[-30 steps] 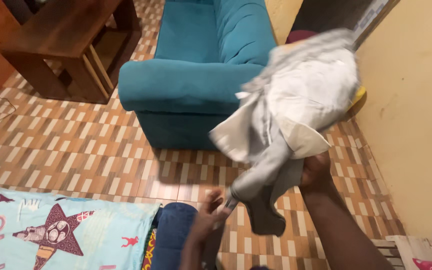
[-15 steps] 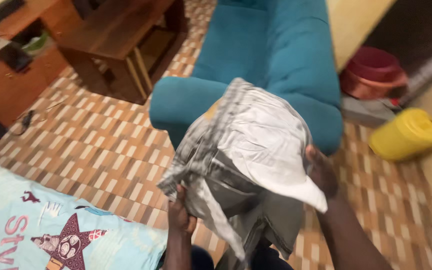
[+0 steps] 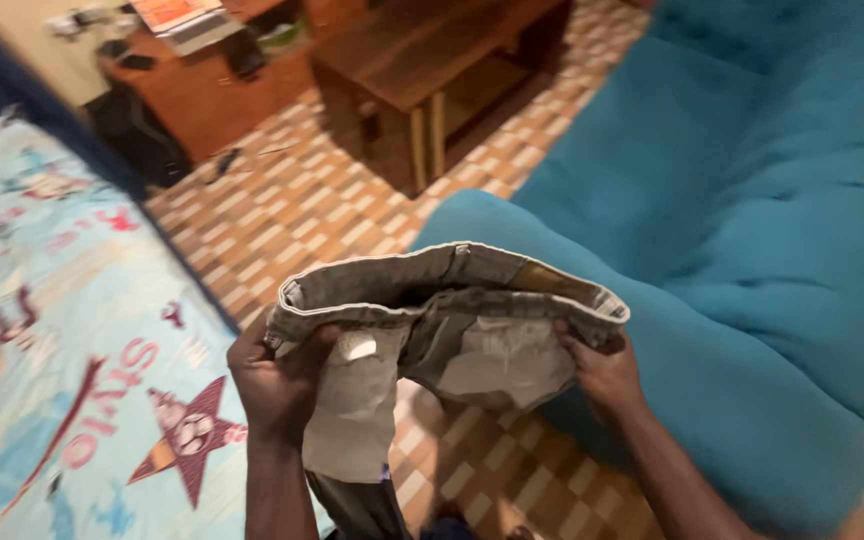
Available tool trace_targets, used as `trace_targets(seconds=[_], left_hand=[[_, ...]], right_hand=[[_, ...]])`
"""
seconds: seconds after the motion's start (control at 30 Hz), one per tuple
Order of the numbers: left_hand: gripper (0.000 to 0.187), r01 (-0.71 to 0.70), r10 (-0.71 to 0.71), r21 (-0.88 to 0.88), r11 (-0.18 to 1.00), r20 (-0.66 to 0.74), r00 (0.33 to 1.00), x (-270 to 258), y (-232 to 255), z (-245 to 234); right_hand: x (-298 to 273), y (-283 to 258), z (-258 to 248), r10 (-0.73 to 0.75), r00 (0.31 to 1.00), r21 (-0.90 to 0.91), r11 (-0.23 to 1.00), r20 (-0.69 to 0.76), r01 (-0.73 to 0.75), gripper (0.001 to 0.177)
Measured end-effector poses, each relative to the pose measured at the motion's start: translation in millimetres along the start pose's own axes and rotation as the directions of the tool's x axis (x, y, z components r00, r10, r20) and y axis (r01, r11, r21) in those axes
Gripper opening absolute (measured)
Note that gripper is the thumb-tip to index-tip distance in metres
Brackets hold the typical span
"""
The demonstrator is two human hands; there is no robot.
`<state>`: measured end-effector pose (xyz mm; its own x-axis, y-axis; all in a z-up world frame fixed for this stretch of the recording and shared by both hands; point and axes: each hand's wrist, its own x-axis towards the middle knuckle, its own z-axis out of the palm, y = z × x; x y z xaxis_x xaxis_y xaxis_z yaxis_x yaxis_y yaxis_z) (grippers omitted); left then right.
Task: The person picks up a pair of pants from a bed, smooths them out, and folds them several times before placing them into an open suitcase. The person then repeats the process with a second pair of pants, smoothing and folding them by hand on the bed.
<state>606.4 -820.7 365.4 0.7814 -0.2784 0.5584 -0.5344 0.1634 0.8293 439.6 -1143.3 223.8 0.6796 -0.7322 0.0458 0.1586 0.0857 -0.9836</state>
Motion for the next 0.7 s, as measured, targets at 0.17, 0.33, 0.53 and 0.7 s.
trace_targets(seconds=[0.17,0.33,0.53,0.7], left_hand=[[0.044,0.247,-0.239,-0.247,0.937,0.066,0.969,24,10,-75],[0.033,0.173,-0.190,-0.097,0.980,-0.200,0.961,72,-41,-130],[0.015,-0.010,0.090,0.234,0.972,-0.335,0.938,143,-87,-169],[0.026,0.029,0.139,0.372,0.928,-0.417,0.898,188,-113,-169]], right_hand=[[60,-28,89,-0.163,0.983,0.118,0.981,0.084,0.153,0.025],[124,-52,173,-0.457,0.882,0.257,0.871,0.117,0.418,0.040],[212,-88,259,-0.188,0.900,-0.035,0.975,0.394,0.220,0.026],[262,-77,309,-0.154,0.911,-0.319,0.904,0.382,0.286,0.023]])
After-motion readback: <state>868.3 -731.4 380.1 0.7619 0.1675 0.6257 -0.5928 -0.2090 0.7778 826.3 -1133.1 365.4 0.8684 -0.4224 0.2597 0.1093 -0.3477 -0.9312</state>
